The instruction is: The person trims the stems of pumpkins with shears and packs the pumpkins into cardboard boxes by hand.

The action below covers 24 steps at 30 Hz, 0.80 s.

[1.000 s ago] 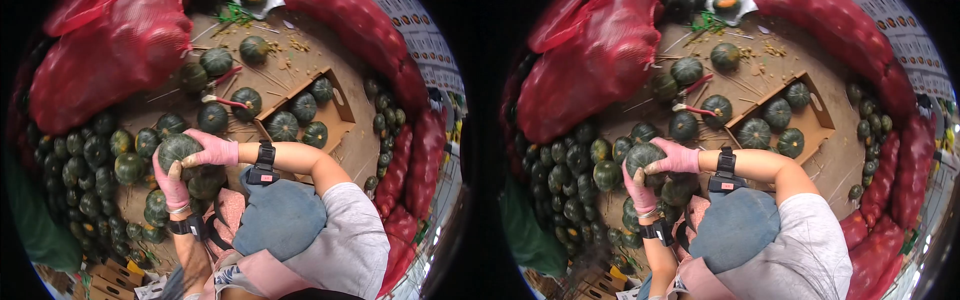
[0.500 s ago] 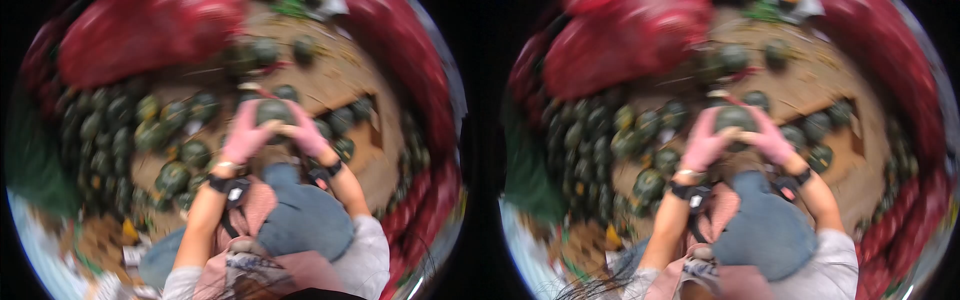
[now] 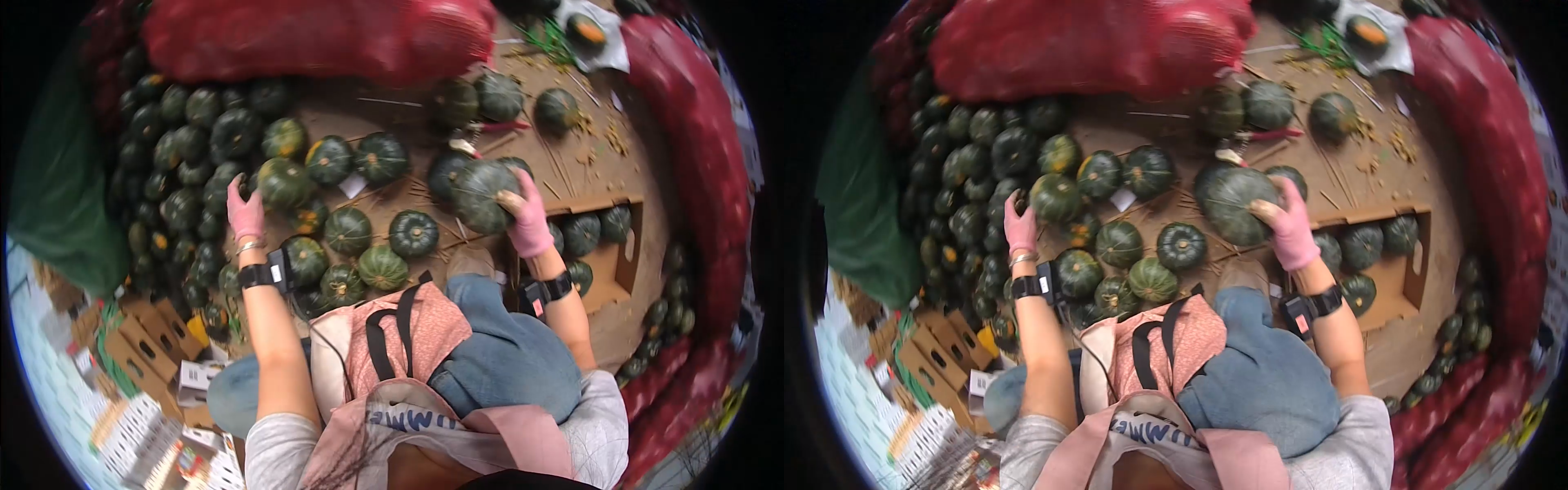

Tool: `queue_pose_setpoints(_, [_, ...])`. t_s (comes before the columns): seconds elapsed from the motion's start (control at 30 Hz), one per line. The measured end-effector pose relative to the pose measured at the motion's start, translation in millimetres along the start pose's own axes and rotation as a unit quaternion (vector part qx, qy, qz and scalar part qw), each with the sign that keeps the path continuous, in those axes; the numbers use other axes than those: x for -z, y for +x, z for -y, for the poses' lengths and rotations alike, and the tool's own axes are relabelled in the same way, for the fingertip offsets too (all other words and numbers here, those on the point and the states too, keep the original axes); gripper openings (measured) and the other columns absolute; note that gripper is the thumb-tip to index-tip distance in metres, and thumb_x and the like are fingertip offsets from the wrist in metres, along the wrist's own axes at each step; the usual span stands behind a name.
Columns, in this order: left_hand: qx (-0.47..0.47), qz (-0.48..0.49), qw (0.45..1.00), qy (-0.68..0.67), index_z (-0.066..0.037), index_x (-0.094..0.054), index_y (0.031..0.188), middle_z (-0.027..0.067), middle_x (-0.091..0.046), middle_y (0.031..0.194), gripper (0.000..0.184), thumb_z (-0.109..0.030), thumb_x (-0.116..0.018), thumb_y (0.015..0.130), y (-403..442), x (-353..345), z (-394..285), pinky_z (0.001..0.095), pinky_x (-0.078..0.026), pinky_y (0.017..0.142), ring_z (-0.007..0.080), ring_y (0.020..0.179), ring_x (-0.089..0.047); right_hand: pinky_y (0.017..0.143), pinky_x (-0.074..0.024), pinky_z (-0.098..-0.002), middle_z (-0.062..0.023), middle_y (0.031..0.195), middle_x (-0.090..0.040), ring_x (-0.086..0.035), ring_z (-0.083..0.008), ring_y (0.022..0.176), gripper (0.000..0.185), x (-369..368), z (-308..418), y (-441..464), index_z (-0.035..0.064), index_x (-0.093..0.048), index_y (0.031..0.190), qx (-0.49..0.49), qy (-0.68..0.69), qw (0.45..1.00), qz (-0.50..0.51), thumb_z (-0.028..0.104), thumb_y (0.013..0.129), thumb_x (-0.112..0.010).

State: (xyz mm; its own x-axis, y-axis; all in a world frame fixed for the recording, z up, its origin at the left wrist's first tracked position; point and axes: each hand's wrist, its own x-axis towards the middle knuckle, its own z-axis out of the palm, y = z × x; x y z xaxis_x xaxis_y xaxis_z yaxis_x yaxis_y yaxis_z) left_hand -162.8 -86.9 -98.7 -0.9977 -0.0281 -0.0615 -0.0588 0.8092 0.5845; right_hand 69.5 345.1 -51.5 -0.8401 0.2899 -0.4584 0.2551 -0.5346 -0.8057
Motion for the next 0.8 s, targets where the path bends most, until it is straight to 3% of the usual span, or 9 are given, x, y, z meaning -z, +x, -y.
queue_pose_setpoints(0.1, [-0.057, 0.128, 0.954, 0.267, -0.02, -0.046, 0.133, 0.012, -0.036, 0.143, 0.062, -0.021, -0.066, 0.074, 2.5, -13.5, 1.5, 0.0405, -0.032, 0.104, 0.0279, 0.131, -0.035, 0.091, -0.0422, -0.0297, -0.008, 0.113, -0.055, -0.052, -0.0159, 0.103, 0.052, -2.0, -2.0, -2.2, 0.0005, -0.045, 0.122, 0.006, 0.055, 0.998, 0.013, 0.021, 0.079, -0.067])
queue_pose_setpoints(0.2, [0.02, 0.245, 0.899, 0.362, -0.025, -0.04, 0.137, 0.0132, -0.029, 0.146, 0.071, -0.031, -0.069, 0.073, 2.0, -13.1, -55.6, 0.042, -0.03, 0.104, 0.0305, 0.134, -0.029, 0.093, -0.0424, -0.0322, -0.0075, 0.116, -0.054, -0.052, -0.0166, 0.106, 0.06, 0.6, -3.5, -2.9, 0.0013, -0.043, 0.126, 0.021, 0.07, 0.996, 0.057, 0.037, 0.083, -0.066])
queue_pose_setpoints(0.23, [-0.026, 0.2, 0.888, 0.414, -0.032, -0.034, 0.138, 0.0151, -0.027, 0.147, 0.075, -0.038, -0.07, 0.071, 6.4, -16.4, -52.0, 0.044, -0.035, 0.102, 0.038, 0.129, -0.036, 0.094, -0.0427, -0.033, -0.0075, 0.117, -0.054, -0.052, -0.0169, 0.106, 0.062, -1.1, -2.5, -3.3, 0.0015, -0.043, 0.126, 0.018, 0.096, 0.993, 0.069, 0.04, 0.083, -0.066])
queue_pose_setpoints(0.33, [0.106, 0.233, 0.931, 0.261, -0.035, -0.032, 0.137, 0.0177, -0.025, 0.145, 0.078, -0.04, -0.071, 0.07, 7.2, -7.7, -54.0, 0.0459, -0.041, 0.099, 0.0438, 0.12, -0.046, 0.097, -0.0427, -0.0373, -0.0087, 0.123, -0.053, -0.052, -0.02, 0.113, 0.075, 2.6, -4.3, -1.1, 0.0035, -0.042, 0.131, -0.007, 0.148, 0.984, 0.095, 0.054, 0.08, -0.064])
queue_pose_setpoints(0.47, [0.076, 0.14, 0.958, 0.238, -0.037, -0.034, 0.133, 0.0183, -0.025, 0.142, 0.071, -0.035, -0.071, 0.073, -6.5, -21.4, -35.3, 0.0478, -0.043, 0.097, 0.0434, 0.116, -0.049, 0.099, -0.0415, -0.0443, -0.0116, 0.131, -0.049, -0.05, -0.0279, 0.118, 0.083, -0.6, -4.7, -7.4, 0.0092, -0.039, 0.136, -0.082, 0.212, 0.972, 0.06, 0.063, 0.077, -0.061])
queue_pose_setpoints(0.57, [0.058, 0.1, 0.96, 0.255, -0.036, -0.037, 0.131, 0.0137, -0.027, 0.142, 0.069, -0.034, -0.072, 0.071, -10.2, -31.9, -33.3, 0.0464, -0.037, 0.099, 0.0379, 0.125, -0.038, 0.098, -0.0419, -0.0448, -0.0113, 0.132, -0.049, -0.05, -0.0286, 0.118, 0.077, 1.0, -5.3, -6.4, 0.0104, -0.037, 0.136, -0.084, 0.288, 0.947, 0.112, 0.053, 0.079, -0.064])
queue_pose_setpoints(0.67, [0.061, 0.111, 0.965, 0.232, -0.035, -0.038, 0.13, 0.0111, -0.03, 0.141, 0.076, -0.032, -0.076, 0.065, -16.3, -14.2, -36.9, 0.0454, -0.037, 0.099, 0.0377, 0.123, -0.041, 0.096, -0.0434, -0.0435, -0.0107, 0.128, -0.051, -0.052, -0.0278, 0.115, 0.07, 2.3, 4.2, -7.1, 0.0089, -0.037, 0.136, -0.042, 0.192, 0.975, 0.101, 0.037, 0.079, -0.068])
queue_pose_setpoints(0.73, [0.063, 0.004, 0.98, 0.191, -0.029, -0.043, 0.128, 0.0099, -0.042, 0.132, 0.07, -0.03, -0.075, 0.066, -35.4, -1.8, -40.1, 0.0422, -0.041, 0.096, 0.034, 0.116, -0.047, 0.093, -0.0459, -0.0375, -0.0098, 0.116, -0.055, -0.055, -0.0237, 0.107, 0.065, -2.7, 16.7, -3.4, 0.0065, -0.039, 0.129, 0.014, 0.048, 0.998, 0.042, 0.015, 0.071, -0.067])
queue_pose_setpoints(0.8, [0.092, -0.066, 0.98, -0.161, -0.016, -0.043, 0.129, 0.0109, -0.047, 0.13, 0.072, -0.036, -0.073, 0.067, -50.2, 9.3, -12.4, 0.0464, -0.04, 0.095, 0.0322, 0.116, -0.049, 0.09, -0.0456, -0.0345, -0.0083, 0.108, -0.057, -0.055, -0.0195, 0.101, 0.065, -6.2, 24.5, 2.1, 0.0058, -0.044, 0.122, 0.032, -0.171, 0.985, -0.017, 0.016, 0.065, -0.074])
